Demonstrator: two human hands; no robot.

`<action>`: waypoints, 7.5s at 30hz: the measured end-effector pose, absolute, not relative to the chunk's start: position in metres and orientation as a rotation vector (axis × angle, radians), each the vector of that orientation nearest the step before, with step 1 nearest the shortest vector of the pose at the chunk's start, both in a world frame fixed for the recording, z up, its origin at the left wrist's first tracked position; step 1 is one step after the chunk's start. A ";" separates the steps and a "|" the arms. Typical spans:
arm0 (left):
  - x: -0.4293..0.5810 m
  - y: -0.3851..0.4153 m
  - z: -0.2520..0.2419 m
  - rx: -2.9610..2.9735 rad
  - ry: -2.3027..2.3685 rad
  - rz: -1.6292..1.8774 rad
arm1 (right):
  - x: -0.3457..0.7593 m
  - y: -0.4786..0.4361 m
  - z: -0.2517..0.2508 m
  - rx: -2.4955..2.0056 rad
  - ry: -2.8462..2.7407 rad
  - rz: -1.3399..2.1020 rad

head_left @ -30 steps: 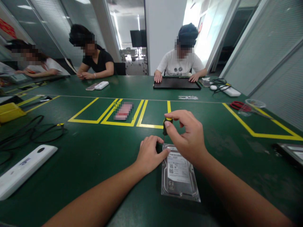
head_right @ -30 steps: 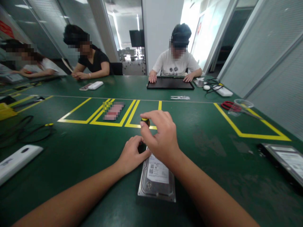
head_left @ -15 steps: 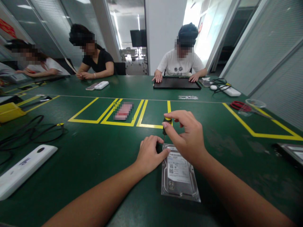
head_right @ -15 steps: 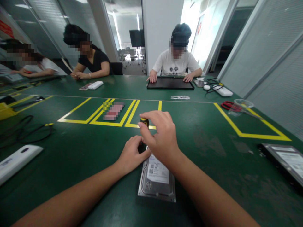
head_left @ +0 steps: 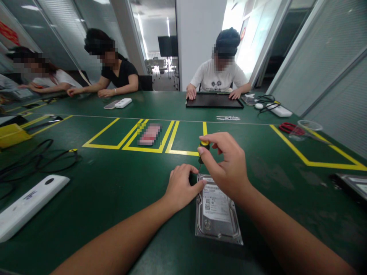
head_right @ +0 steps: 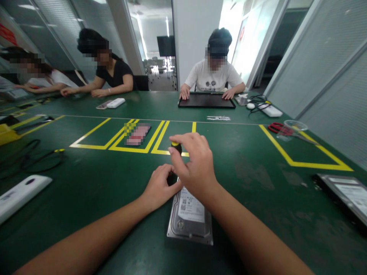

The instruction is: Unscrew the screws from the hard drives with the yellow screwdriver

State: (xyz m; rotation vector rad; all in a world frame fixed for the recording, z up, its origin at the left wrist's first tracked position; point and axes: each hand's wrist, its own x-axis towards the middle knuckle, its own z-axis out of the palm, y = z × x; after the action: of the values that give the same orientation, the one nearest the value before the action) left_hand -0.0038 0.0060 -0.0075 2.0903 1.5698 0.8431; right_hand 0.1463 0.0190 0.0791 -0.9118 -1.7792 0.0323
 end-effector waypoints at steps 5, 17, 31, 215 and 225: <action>-0.004 0.006 -0.007 2.102 1.574 0.844 | 0.146 0.017 0.079 -0.906 -1.770 0.076; -0.004 0.007 -0.007 2.067 1.555 0.870 | 0.146 0.017 0.082 -0.872 -1.803 0.051; -0.004 0.006 -0.006 2.047 1.554 0.853 | 0.146 0.017 0.083 -0.859 -1.797 0.076; -0.006 0.008 -0.010 2.102 1.536 0.835 | 0.148 0.026 0.064 -0.892 -1.867 0.121; -0.005 0.007 -0.009 2.101 1.575 0.831 | 0.148 0.032 0.052 -0.948 -1.847 0.225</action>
State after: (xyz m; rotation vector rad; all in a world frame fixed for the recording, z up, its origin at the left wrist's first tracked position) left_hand -0.0052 0.0070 -0.0088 2.1006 1.5746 0.8306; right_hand 0.1480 0.0321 0.0523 -0.9478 -1.8465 0.2247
